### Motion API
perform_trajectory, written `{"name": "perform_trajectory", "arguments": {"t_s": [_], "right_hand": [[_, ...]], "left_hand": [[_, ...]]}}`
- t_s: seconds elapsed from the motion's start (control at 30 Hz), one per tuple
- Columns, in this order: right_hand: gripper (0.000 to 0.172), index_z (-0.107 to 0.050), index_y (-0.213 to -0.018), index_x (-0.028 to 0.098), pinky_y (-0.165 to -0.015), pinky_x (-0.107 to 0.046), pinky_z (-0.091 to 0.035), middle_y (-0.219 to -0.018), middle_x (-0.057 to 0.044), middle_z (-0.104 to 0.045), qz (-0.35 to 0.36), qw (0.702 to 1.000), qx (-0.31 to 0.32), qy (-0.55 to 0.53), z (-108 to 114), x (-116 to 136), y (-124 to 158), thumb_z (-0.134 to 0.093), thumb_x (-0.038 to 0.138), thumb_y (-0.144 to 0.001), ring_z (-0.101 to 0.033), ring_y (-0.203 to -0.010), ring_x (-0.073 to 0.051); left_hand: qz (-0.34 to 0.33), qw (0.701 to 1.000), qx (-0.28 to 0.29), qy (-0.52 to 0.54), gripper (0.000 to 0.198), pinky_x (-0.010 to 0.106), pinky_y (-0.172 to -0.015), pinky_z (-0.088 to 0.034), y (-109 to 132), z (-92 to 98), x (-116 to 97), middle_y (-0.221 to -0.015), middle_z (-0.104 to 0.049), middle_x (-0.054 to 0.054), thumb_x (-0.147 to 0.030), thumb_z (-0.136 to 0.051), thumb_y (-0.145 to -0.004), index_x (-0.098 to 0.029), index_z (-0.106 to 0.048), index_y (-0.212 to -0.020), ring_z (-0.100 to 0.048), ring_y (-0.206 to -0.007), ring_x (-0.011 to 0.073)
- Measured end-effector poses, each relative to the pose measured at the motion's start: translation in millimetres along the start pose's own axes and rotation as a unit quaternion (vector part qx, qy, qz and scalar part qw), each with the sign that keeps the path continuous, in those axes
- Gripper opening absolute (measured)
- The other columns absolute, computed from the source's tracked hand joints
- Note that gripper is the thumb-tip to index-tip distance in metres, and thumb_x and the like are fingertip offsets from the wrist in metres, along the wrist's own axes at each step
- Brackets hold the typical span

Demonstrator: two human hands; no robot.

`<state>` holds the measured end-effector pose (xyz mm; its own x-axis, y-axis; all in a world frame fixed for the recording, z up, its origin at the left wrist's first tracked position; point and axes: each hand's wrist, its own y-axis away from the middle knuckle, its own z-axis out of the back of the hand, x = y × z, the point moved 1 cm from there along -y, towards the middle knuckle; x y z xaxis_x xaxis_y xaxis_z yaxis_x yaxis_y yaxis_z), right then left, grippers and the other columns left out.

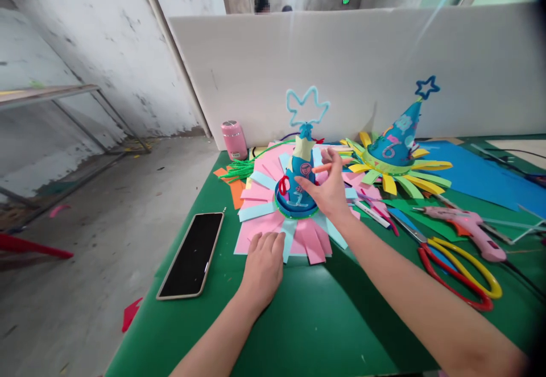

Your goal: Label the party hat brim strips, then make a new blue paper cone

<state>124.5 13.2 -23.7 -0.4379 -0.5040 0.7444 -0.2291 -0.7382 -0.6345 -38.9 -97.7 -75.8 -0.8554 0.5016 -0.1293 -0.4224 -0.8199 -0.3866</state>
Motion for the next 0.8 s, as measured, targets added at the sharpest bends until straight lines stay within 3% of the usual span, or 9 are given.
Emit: {"name": "perform_trajectory", "arguments": {"t_s": [0.13,0.3,0.43,0.6,0.8], "right_hand": [[0.087,-0.023,-0.127,0.018,-0.093,-0.052,-0.031,-0.11,-0.015,-0.052,-0.03,0.999,-0.031,0.032,-27.9,-4.6,-0.8,-0.069,0.045,-0.058,-0.037,-0.12,-0.031],[0.08,-0.027,-0.124,0.02,-0.085,-0.044,-0.041,-0.086,-0.006,-0.056,-0.034,0.999,-0.019,0.024,-34.5,-6.0,-0.3,-0.068,0.043,-0.06,-0.052,-0.103,-0.027],[0.071,-0.035,-0.118,0.021,-0.08,-0.038,-0.046,-0.077,0.0,-0.05,-0.01,1.0,-0.003,0.002,-23.1,-1.8,-5.2,-0.069,0.042,-0.059,-0.055,-0.096,-0.024],[0.065,-0.041,-0.113,0.022,-0.072,-0.033,-0.051,-0.081,-0.001,-0.048,0.07,0.995,0.018,-0.072,3.9,19.6,-29.1,-0.072,0.037,-0.058,-0.058,-0.09,-0.021],[0.061,-0.044,-0.111,0.026,-0.073,-0.03,-0.05,-0.096,0.002,-0.057,0.192,0.971,0.021,-0.142,42.4,70.2,-79.0,-0.072,0.032,-0.057,-0.06,-0.09,-0.018]], "left_hand": [[0.007,1.0,-0.02,0.0,0.029,0.04,-0.078,-0.04,0.0,2.1,3.1,-0.084,-0.06,0.011,-0.006,-0.035,-0.078,-0.009,-0.051,-0.103,-0.054,-0.08,0.0223],[0.037,0.996,-0.083,0.003,0.027,0.036,-0.07,-0.041,0.9,2.9,9.0,-0.075,-0.058,0.007,-0.008,-0.033,-0.081,-0.012,-0.051,-0.101,-0.053,-0.071,0.0203],[0.09,0.978,-0.188,0.004,0.024,0.035,-0.072,-0.039,1.4,10.7,21.8,-0.074,-0.057,0.006,-0.01,-0.034,-0.083,-0.013,-0.051,-0.1,-0.054,-0.074,0.0196],[0.175,0.927,-0.331,0.001,0.02,0.038,-0.078,-0.037,4.5,26.6,42.5,-0.08,-0.056,0.009,-0.014,-0.035,-0.085,-0.012,-0.05,-0.098,-0.053,-0.08,0.0204],[0.204,0.905,-0.372,0.011,0.02,0.036,-0.076,-0.038,7.3,28.7,50.3,-0.081,-0.056,0.007,-0.017,-0.036,-0.085,-0.015,-0.051,-0.098,-0.053,-0.077,0.0183]]}}
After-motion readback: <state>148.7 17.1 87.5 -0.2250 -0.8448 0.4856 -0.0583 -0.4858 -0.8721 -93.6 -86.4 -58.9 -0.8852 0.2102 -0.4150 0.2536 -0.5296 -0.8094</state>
